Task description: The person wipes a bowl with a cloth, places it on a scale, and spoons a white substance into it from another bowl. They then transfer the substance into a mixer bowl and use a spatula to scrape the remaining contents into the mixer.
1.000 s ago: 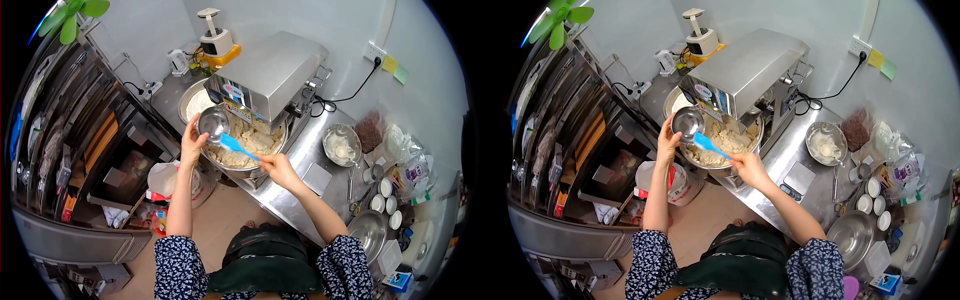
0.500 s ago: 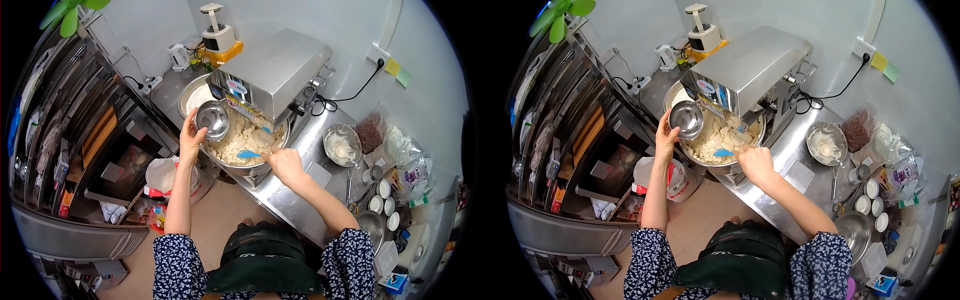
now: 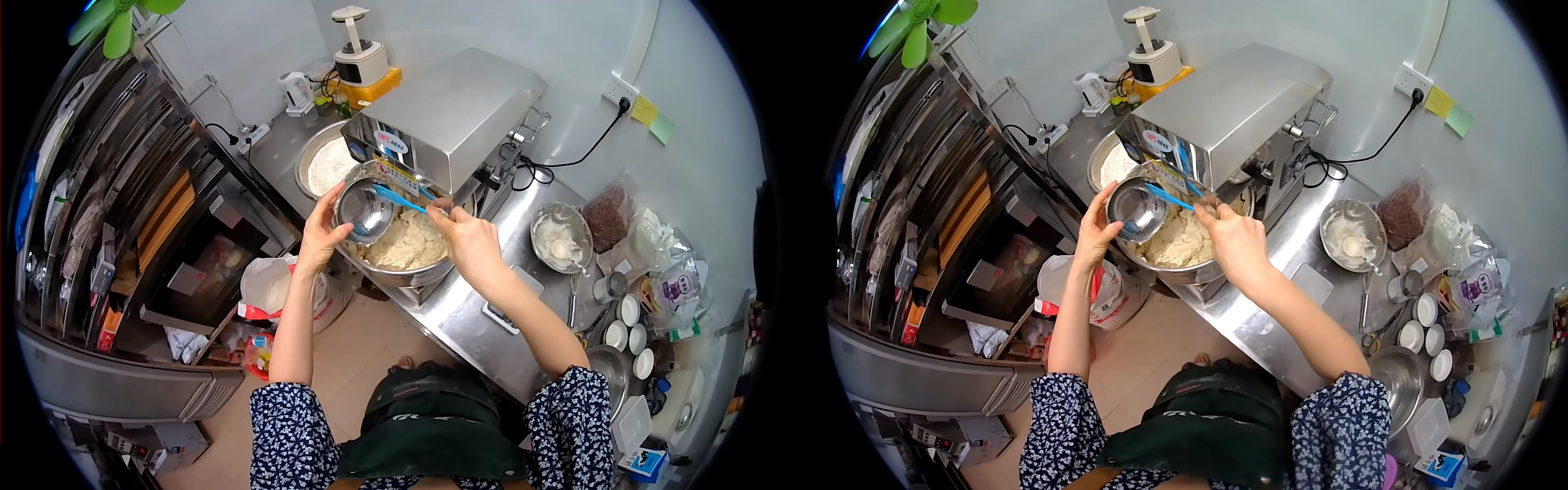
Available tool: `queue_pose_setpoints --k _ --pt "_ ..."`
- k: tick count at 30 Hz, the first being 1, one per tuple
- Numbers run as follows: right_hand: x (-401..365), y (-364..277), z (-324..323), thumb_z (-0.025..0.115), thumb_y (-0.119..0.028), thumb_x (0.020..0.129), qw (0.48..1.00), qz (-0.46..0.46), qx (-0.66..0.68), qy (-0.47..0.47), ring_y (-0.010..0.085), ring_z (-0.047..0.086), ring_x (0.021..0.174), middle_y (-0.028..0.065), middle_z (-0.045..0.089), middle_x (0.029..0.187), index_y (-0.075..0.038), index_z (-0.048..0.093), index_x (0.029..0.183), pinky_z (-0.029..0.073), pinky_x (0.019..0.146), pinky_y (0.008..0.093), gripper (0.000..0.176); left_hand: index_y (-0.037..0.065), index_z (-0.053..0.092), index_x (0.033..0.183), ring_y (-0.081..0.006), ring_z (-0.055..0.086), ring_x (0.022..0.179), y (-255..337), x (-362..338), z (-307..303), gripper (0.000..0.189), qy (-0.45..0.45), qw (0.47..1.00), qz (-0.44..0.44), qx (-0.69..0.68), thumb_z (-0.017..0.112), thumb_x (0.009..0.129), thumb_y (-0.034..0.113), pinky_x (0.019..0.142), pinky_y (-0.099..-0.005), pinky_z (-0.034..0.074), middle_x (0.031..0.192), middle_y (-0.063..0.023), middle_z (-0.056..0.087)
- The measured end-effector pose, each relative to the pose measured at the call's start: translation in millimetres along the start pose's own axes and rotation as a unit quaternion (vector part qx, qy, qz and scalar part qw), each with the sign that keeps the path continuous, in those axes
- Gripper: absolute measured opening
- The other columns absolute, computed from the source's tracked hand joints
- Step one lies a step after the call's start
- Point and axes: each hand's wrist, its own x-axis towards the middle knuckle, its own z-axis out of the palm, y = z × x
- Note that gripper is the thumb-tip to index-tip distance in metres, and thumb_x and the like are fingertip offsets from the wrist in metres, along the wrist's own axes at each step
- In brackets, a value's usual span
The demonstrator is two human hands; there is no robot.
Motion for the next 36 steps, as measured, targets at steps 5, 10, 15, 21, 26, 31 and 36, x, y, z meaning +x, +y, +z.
queue_pose_setpoints --k 5,10,15,21,26,31,36 --pt "-25.1 -1.5 6.1 0.051 0.0 0.073 0.996 -0.035 0.051 -0.065 0.0298 0.062 0.061 0.0122 0.059 0.077 -0.015 0.066 0.11 0.05 0.056 0.0408 0.043 0.005 0.042 0.135 -0.0172 0.044 0.119 -6.6 0.0 2.5 0.068 0.047 0.999 -0.004 0.023 0.073 0.075 0.009 0.102 -0.0295 0.032 0.132 -0.0079 0.047" --pt "-22.4 -4.4 -20.2 0.056 -0.003 0.071 0.992 0.013 -0.099 -0.073 0.0278 0.063 0.06 0.0121 0.061 0.075 -0.014 0.068 0.106 0.049 0.054 0.0394 0.039 0.007 0.043 0.136 -0.0159 0.046 0.115 -8.8 -2.2 2.9 0.069 0.067 0.998 -0.001 0.018 0.074 0.074 0.012 0.1 -0.0286 0.033 0.125 -0.0053 0.05" --pt "-10.8 0.2 -5.0 0.057 -0.003 0.069 0.995 -0.035 -0.054 -0.074 0.0279 0.063 0.059 0.0124 0.061 0.073 -0.015 0.07 0.103 0.049 0.054 0.0387 0.039 0.007 0.045 0.134 -0.0182 0.047 0.115 -3.8 0.3 15.7 0.071 0.044 0.994 0.041 0.09 0.075 0.07 0.01 0.101 -0.029 0.033 0.118 -0.005 0.049" --pt "-19.3 -12.1 -0.7 0.056 -0.003 0.071 0.996 -0.047 -0.015 -0.078 0.0279 0.063 0.062 0.013 0.061 0.074 -0.015 0.068 0.109 0.049 0.055 0.0384 0.042 0.011 0.045 0.134 -0.0172 0.049 0.104 -6.5 -6.3 17.5 0.07 0.111 0.977 0.048 0.174 0.076 0.072 0.017 0.091 -0.0305 0.042 0.115 -0.0046 0.049" --pt "-10.6 -19.1 17.4 0.056 -0.005 0.072 0.993 -0.069 -0.089 -0.015 0.0249 0.061 0.069 0.0088 0.056 0.08 -0.015 0.066 0.11 0.05 0.056 0.0362 0.041 0.011 0.04 0.137 -0.0149 0.052 0.1 -15.3 -6.8 -8.0 0.07 0.223 0.969 0.045 0.095 0.075 0.076 0.019 0.086 -0.0269 0.044 0.112 -0.0041 0.054" --pt "19.7 -32.8 81.9 0.057 -0.009 0.075 0.973 -0.17 -0.153 0.006 0.0202 0.061 0.073 0.007 0.056 0.081 -0.008 0.065 0.106 0.051 0.057 0.0315 0.032 0.009 0.04 0.137 -0.0125 0.051 0.1 2.3 -11.9 -8.7 0.07 0.233 0.971 0.046 -0.013 0.075 0.076 0.018 0.083 -0.0233 0.042 0.114 -0.0031 0.052" --pt "19.9 -25.7 100.4 0.058 -0.012 0.077 0.967 -0.187 -0.164 -0.048 0.02 0.064 0.069 0.009 0.061 0.086 -0.002 0.065 0.091 0.051 0.057 0.0303 0.018 0.01 0.039 0.138 -0.0126 0.051 0.103 9.8 -18.9 -10.9 0.07 0.232 0.972 0.03 -0.035 0.074 0.077 0.017 0.082 -0.0232 0.044 0.116 -0.0031 0.051"
